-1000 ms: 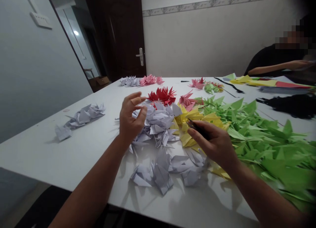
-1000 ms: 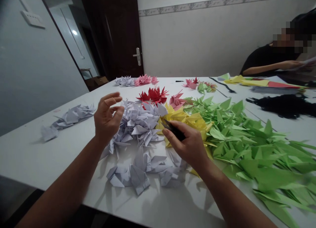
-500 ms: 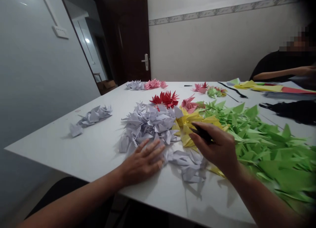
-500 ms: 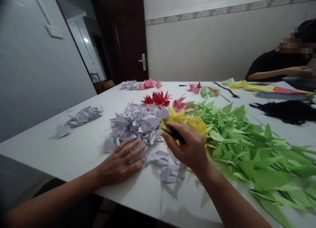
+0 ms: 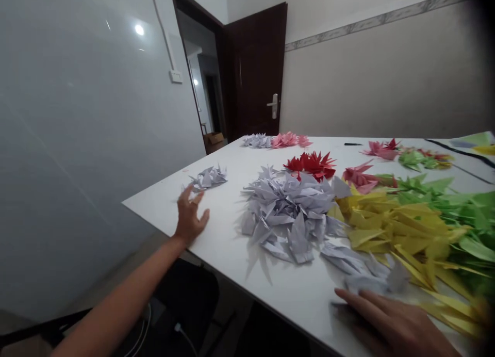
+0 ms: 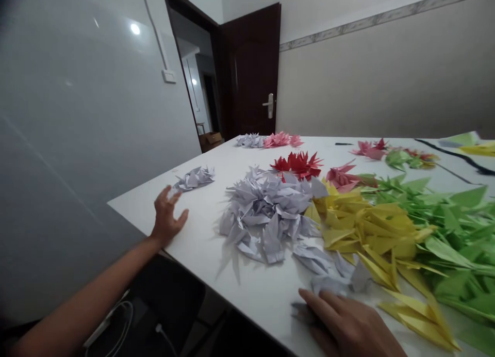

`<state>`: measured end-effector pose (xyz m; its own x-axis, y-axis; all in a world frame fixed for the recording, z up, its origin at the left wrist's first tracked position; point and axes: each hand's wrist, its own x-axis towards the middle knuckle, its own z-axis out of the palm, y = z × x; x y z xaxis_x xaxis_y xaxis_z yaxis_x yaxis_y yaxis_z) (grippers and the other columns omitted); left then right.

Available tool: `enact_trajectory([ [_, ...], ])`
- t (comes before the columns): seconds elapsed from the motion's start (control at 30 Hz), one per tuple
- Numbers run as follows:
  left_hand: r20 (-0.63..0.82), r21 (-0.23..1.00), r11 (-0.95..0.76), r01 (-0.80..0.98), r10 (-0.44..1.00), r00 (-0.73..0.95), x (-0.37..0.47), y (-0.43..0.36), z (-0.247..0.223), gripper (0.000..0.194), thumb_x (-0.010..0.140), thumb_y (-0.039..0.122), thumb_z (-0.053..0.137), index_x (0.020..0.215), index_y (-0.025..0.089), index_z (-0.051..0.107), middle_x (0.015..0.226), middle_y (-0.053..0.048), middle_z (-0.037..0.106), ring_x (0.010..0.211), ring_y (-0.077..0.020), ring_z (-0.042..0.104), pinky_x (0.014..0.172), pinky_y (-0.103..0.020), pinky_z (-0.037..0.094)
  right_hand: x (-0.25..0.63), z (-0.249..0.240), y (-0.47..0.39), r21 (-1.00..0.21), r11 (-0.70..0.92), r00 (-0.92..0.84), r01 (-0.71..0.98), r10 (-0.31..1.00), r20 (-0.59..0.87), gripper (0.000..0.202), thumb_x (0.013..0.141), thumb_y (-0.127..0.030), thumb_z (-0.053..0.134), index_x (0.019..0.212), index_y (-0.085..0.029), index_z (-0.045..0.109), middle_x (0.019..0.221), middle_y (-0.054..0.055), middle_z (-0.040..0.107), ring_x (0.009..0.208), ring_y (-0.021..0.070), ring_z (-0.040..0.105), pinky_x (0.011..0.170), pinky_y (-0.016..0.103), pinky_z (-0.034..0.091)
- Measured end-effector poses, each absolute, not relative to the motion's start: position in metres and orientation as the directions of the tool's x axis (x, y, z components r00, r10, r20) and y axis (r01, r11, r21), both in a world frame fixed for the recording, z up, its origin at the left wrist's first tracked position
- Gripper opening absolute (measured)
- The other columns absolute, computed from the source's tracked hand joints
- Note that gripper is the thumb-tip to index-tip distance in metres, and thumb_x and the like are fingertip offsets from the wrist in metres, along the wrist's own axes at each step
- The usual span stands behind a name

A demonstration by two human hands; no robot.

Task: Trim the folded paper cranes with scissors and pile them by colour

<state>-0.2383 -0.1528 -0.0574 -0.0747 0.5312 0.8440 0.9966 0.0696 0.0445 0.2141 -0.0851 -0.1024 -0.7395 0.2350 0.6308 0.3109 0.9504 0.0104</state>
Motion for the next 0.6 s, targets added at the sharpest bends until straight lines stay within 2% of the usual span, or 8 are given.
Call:
enact_trajectory([
  [0.07,0.786,0.235,0.285,0.929,0.507,-0.355,-0.273,-0.139,-0.06,0.065,0.073,0.024,0.061,0.133,0.012,0.037,0.142,-0.024,0.03,0.138,-0.0349,0.025,0.11,-0.051,0.025,0.197,-0.093,-0.077,0.01,0.942,-0.73,0.337,0.254,0.634,0.023,0.091,-0.024,0.045,0.107,-0.02,0.061,0.071,0.002,0.068,0.051,0.0125,0.063,0.045,0.021,0.046],
  [0.13,0.664,0.379,0.426,0.821,0.493,-0.562,-0.295,-0.125,-0.057,0.078,0.072,0.027,0.062,0.139,0.008,0.027,0.146,-0.026,0.024,0.141,-0.0348,0.019,0.112,-0.049,0.022,0.176,-0.079,-0.079,0.012,0.939,-0.709,0.343,0.25,0.659,0.023,0.09,-0.02,0.044,0.106,-0.018,0.06,0.074,0.004,0.068,0.053,0.0129,0.062,0.048,0.022,0.045],
  [0.23,0.483,0.514,0.564,0.647,0.433,-0.761,-0.312,-0.108,-0.052,0.095,0.071,0.035,0.065,0.145,0.007,0.012,0.145,-0.028,0.028,0.137,-0.0369,0.028,0.108,-0.049,0.03,0.14,-0.064,-0.1,0.0,0.975,-0.782,0.223,0.178,0.598,0.025,0.084,-0.014,0.044,0.103,-0.017,0.061,0.074,0.005,0.068,0.058,0.0154,0.063,0.052,0.025,0.043],
  [0.3,0.421,0.536,0.598,0.596,0.423,-0.803,-0.317,-0.103,-0.05,0.098,0.069,0.036,0.066,0.145,0.006,0.013,0.137,-0.029,0.04,0.127,-0.0416,0.041,0.1,-0.053,0.038,0.116,-0.062,-0.117,-0.046,0.99,-0.857,0.131,0.136,0.497,0.022,0.077,-0.013,0.049,0.095,-0.019,0.062,0.069,0.003,0.066,0.055,0.016,0.06,0.05,0.026,0.039],
  [0.4,0.377,0.529,0.609,0.59,0.454,-0.807,-0.32,-0.1,-0.051,0.088,0.066,0.032,0.066,0.141,0.008,0.027,0.125,-0.029,0.052,0.115,-0.0454,0.052,0.092,-0.058,0.042,0.092,-0.07,-0.131,-0.158,0.983,-0.919,0.096,0.149,0.366,0.022,0.071,-0.018,0.057,0.092,-0.021,0.062,0.07,0.001,0.066,0.055,0.0152,0.059,0.051,0.026,0.036],
  [0.5,0.402,0.524,0.571,0.632,0.489,-0.774,-0.321,-0.1,-0.054,0.08,0.067,0.028,0.063,0.138,0.008,0.033,0.129,-0.025,0.051,0.119,-0.0393,0.05,0.098,-0.05,0.042,0.083,-0.086,-0.127,-0.304,0.945,-0.909,0.123,0.23,0.346,0.02,0.07,-0.024,0.061,0.089,-0.021,0.064,0.069,0.001,0.067,0.056,0.0137,0.06,0.05,0.023,0.035],
  [0.6,0.543,0.462,0.434,0.773,0.551,-0.634,-0.318,-0.1,-0.057,0.069,0.067,0.026,0.058,0.13,0.007,0.041,0.128,-0.019,0.052,0.124,-0.0329,0.047,0.106,-0.043,0.039,0.083,-0.1,-0.116,-0.449,0.892,-0.894,0.058,0.247,0.375,0.021,0.073,-0.031,0.063,0.092,-0.022,0.066,0.068,0.0,0.067,0.055,0.0114,0.06,0.048,0.021,0.035],
])
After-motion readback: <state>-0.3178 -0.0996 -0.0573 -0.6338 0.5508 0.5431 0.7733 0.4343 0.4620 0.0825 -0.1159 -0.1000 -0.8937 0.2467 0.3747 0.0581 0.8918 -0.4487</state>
